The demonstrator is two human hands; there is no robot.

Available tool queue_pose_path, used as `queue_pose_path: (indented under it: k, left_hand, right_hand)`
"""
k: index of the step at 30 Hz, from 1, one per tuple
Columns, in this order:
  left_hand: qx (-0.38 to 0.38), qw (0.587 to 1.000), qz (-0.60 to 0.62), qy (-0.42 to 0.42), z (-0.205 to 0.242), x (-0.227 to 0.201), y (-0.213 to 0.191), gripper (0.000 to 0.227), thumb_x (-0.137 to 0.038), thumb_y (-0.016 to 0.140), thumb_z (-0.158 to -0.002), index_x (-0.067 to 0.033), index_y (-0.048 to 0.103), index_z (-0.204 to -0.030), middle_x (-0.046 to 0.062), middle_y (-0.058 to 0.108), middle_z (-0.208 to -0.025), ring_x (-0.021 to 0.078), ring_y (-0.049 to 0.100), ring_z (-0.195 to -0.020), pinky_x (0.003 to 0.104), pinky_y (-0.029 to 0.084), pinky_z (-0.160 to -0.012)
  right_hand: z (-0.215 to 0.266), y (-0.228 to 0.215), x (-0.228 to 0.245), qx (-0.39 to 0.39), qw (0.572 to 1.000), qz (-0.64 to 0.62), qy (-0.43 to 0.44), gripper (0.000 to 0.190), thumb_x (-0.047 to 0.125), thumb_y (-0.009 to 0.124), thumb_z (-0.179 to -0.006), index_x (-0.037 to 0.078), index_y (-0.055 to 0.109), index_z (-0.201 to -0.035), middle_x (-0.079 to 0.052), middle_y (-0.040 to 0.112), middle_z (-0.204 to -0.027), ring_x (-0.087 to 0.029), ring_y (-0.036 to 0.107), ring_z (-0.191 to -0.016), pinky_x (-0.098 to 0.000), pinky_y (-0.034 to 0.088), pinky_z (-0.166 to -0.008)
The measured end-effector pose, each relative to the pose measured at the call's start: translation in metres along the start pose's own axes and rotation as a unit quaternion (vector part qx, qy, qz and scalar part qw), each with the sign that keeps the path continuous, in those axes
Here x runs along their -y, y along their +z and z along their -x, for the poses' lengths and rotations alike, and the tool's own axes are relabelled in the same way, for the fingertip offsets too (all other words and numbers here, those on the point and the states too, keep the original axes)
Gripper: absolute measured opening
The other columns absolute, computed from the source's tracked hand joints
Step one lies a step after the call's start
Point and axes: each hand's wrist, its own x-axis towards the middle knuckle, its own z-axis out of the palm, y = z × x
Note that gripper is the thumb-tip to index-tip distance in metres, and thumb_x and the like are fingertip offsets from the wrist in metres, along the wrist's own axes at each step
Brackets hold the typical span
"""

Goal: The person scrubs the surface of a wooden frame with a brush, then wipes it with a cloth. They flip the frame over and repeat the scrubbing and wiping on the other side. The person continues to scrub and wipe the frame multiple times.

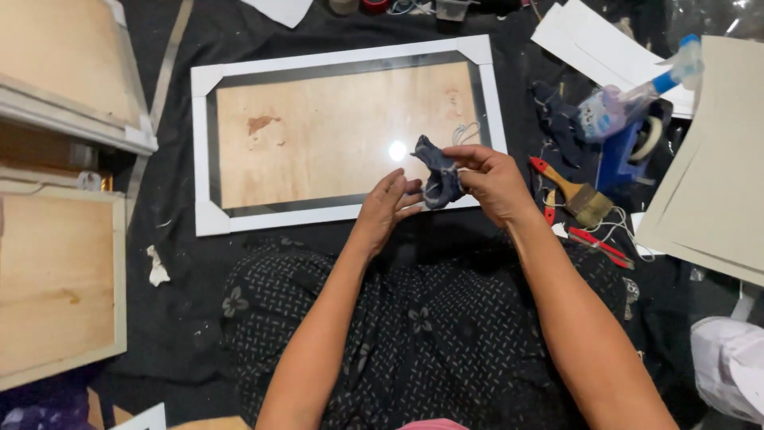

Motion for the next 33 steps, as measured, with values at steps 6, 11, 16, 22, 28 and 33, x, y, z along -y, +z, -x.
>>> queue_pose_path:
  k: [6,11,16,22,28,33]
  left_hand:
    - [-0.089,0.994,0.024,0.059,0.006,0.006,-0.001,0.025,-0.019,0.072,-0.098,-0.0007,0.068,-0.114,0.008,0.068,-0.09,0.0211,0.074,-0.084,0.036,0.066,-0.079]
    - [-0.09,0.99,0.1,0.033,0.02,-0.002,0.008,0.026,-0.023,0.073,-0.098,-0.0035,0.062,-0.111,0.012,0.069,-0.103,0.0242,0.073,-0.098,0.048,0.063,-0.091]
    - [-0.065,0.994,-0.073,0.039,0.026,-0.003,0.026,0.05,-0.033,0.087,-0.086,-0.0037,0.068,-0.122,0.009,0.069,-0.109,0.0185,0.07,-0.1,0.037,0.065,-0.087]
    - [-0.128,0.983,-0.114,0.07,-0.001,0.02,0.002,0.024,-0.031,0.074,-0.098,-0.0116,0.077,-0.112,0.005,0.074,-0.098,0.0127,0.069,-0.094,0.034,0.061,-0.089]
    - [-0.113,0.99,0.08,0.04,-0.011,0.018,-0.006,0.02,-0.024,0.064,-0.104,-0.0074,0.075,-0.103,0.009,0.077,-0.094,0.0168,0.073,-0.091,0.035,0.059,-0.092]
    - [-0.099,0.988,0.117,-0.01,-0.021,0.003,-0.012,0.018,-0.022,0.067,-0.101,-0.0079,0.074,-0.094,0.009,0.077,-0.087,0.017,0.075,-0.085,0.032,0.062,-0.085]
  right_hand:
    - [0.008,0.01,0.005,0.079,0.989,0.125,0.022,0.056,-0.018,0.052,-0.071,-0.001,0.074,-0.12,-0.01,0.074,-0.085,-0.01,0.06,-0.067,-0.0198,0.048,-0.055]
    - [0.008,0.009,0.002,0.065,0.992,0.102,0.036,0.057,-0.016,0.055,-0.072,0.003,0.073,-0.123,-0.008,0.074,-0.092,-0.007,0.066,-0.069,-0.0171,0.051,-0.055]
    - [0.01,0.014,0.005,0.088,0.992,0.071,0.054,0.056,-0.014,0.064,-0.071,0.001,0.072,-0.124,-0.013,0.074,-0.101,-0.014,0.072,-0.078,-0.0264,0.059,-0.064]
    - [-0.001,0.004,-0.006,0.098,0.978,0.161,0.088,0.035,-0.01,0.072,-0.077,-0.007,0.073,-0.112,-0.017,0.073,-0.088,-0.024,0.075,-0.077,-0.0332,0.065,-0.068]
    - [-0.007,0.018,0.006,0.107,0.936,0.326,0.079,0.055,0.006,0.078,-0.073,0.008,0.072,-0.129,-0.022,0.067,-0.126,-0.038,0.065,-0.111,-0.0464,0.056,-0.089]
    - [-0.031,0.014,-0.004,0.173,0.911,0.35,0.134,0.023,0.014,0.078,-0.079,0.004,0.079,-0.099,-0.021,0.074,-0.124,-0.043,0.067,-0.119,-0.0529,0.053,-0.101]
